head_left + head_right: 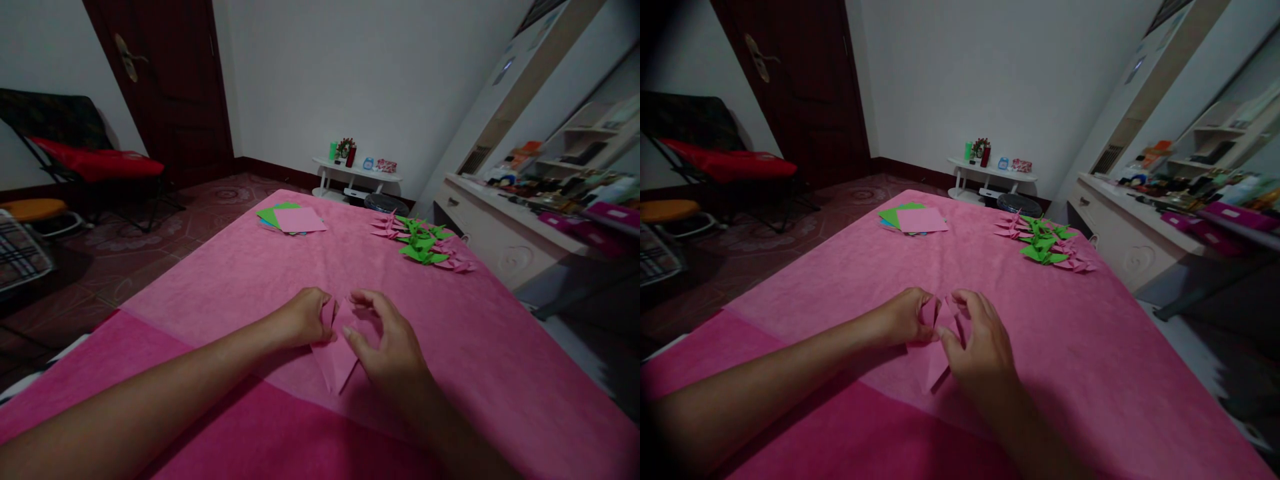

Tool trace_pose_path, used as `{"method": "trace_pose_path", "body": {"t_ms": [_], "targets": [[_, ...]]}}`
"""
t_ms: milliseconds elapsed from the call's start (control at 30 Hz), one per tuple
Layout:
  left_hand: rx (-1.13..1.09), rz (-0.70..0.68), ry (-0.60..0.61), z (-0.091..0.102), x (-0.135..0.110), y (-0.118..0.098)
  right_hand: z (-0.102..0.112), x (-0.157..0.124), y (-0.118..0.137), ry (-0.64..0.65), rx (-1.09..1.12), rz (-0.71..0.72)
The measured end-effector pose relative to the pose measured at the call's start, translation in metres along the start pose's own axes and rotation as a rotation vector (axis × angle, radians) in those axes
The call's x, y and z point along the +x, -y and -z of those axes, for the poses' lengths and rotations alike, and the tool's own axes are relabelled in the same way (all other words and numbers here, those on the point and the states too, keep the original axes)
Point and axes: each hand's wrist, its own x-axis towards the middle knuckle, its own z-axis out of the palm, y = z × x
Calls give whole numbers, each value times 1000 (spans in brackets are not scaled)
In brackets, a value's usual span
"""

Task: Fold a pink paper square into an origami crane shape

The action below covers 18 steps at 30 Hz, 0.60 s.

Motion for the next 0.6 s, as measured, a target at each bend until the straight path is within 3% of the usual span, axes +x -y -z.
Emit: {"method": "trace_pose_path", "body": {"t_ms": [67, 167, 300, 433, 600], "targets": [[-6, 8, -1, -1, 0, 2, 6, -4, 10, -76, -92, 250], [5, 14, -18, -2, 0, 5, 4, -14, 15, 53, -218, 469], [-23, 9, 2, 0, -2, 6, -12, -26, 10, 152, -396, 502], [-166, -12, 117, 6, -4, 5, -18, -34, 9, 216, -451, 470], [-215, -44, 151, 6, -4, 8, -19, -51, 9, 137, -526, 535]]}}
